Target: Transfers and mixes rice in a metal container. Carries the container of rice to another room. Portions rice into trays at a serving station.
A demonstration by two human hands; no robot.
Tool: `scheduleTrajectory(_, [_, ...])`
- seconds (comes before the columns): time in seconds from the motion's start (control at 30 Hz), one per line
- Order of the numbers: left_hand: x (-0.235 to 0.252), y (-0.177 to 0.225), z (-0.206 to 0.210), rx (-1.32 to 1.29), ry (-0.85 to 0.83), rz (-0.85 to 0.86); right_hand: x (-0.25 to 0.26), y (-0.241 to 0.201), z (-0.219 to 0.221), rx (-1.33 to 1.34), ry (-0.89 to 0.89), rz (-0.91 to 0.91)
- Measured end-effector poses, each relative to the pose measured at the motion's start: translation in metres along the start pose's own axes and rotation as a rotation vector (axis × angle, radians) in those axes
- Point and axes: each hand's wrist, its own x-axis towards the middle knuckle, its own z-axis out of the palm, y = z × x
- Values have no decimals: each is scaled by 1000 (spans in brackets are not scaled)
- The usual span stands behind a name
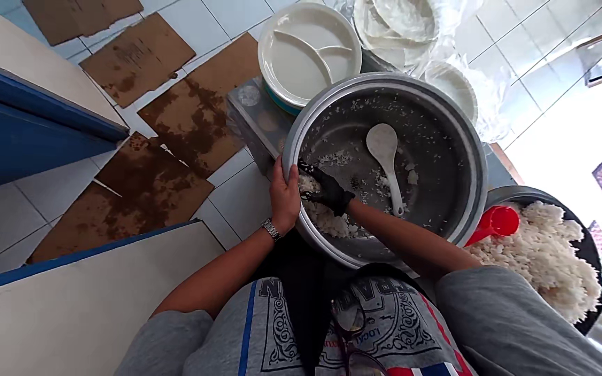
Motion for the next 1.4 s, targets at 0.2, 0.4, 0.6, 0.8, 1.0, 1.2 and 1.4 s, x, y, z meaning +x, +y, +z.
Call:
scheduleTrajectory(0.2, [-2,13,3,2,3,-23,-21,-13,10,314,-7,313])
scheduleTrajectory(0.4, [-6,23,2,-6,11,-36,-42,-42,5,333,-73,410])
scheduleTrajectory(0.6, [-3,16,2,-34,-28,-12,-68,-57,-30,688,-72,524])
scheduleTrajectory(0.8, [-2,9,0,-87,-75,9,-99,-49,-59,924,303,252])
scheduleTrajectory(1.0, [6,5,3,-67,-45,63,-132,-44,-62,1164,489,-67])
scheduleTrajectory(1.2, [3,15,11,-22,-21,141,-223,-58,-78,1207,850,-324])
scheduleTrajectory(1.4, [5,12,12,18,-12,175,-376,-44,-132,868,1462,-274])
